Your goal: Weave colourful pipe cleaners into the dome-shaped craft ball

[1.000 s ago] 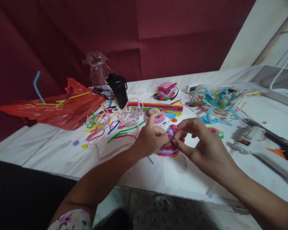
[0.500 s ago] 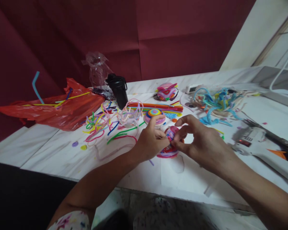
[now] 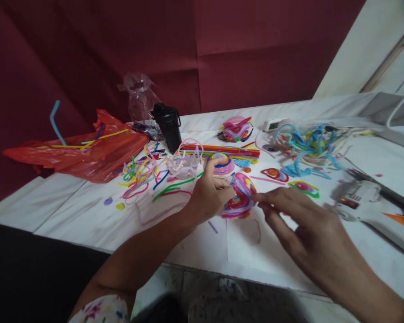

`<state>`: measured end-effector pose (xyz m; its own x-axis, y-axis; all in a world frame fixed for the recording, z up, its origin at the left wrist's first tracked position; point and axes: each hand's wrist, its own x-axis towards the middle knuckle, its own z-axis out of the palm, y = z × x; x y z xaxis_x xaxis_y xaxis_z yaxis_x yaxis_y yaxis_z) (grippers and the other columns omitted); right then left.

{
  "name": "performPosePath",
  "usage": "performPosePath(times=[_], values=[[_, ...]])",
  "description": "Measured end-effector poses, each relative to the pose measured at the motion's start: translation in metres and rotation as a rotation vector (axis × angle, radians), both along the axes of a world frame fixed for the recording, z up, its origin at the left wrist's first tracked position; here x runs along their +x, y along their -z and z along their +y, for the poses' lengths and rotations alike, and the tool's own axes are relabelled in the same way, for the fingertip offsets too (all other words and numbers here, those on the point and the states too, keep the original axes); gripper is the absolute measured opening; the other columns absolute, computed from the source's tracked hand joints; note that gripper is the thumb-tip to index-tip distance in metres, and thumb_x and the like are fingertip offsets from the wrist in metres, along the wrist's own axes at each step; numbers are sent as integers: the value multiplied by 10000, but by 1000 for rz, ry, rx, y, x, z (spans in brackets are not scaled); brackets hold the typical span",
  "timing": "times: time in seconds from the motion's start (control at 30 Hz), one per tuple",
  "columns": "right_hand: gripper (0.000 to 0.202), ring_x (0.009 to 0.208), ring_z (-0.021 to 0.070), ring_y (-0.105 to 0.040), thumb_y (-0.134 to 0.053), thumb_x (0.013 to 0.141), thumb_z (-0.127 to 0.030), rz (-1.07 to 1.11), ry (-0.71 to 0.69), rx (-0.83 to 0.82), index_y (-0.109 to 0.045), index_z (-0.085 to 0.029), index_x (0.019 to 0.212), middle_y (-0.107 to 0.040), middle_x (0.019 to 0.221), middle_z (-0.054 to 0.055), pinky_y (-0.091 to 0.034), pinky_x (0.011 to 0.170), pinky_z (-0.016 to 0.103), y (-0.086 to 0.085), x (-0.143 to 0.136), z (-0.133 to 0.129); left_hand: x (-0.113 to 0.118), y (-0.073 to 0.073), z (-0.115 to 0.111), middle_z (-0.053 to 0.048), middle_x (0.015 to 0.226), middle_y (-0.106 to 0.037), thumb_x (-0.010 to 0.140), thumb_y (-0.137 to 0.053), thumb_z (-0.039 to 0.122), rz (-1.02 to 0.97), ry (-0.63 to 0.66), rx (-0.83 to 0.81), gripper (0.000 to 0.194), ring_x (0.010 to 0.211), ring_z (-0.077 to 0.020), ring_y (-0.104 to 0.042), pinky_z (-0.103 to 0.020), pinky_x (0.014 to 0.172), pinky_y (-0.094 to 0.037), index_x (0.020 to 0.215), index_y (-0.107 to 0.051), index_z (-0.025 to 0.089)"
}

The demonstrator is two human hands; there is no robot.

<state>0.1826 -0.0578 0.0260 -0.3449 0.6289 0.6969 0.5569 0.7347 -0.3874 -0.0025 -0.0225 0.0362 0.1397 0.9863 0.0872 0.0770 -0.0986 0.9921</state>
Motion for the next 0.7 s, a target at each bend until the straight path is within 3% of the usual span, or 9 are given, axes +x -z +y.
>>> performPosePath(times=[0.2, 0.47, 0.7], values=[[229, 709, 212, -494, -436, 979, -162, -124, 77, 131, -634, -158, 1095, -585, 810, 67, -373, 615, 351, 16, -14, -8, 1, 3, 0, 114, 491, -534, 637, -554, 121, -43, -4, 2, 634, 420, -63, -407, -174, 470, -304, 1245, -386, 181], [273, 770, 228, -513, -402, 1011, -184, -193, 94, 132, -627, -113, 1147, -623, 876, 92, -353, 648, 368, 20, -17, -4, 1, 3, 0, 113, 486, -509, 630, -561, 128, -33, -9, -7, 659, 426, -72, -411, -179, 462, -298, 1263, -386, 179], [330, 737, 230, -483, -365, 1028, -221, -265, 126, 213, -668, -99, 1078, -666, 853, 89, -293, 624, 369, 20, -18, -1, 1, 2, -1, 111, 494, -519, 648, -572, 116, -35, -25, -21, 645, 437, -73, -424, -178, 470, -312, 1266, -396, 177]])
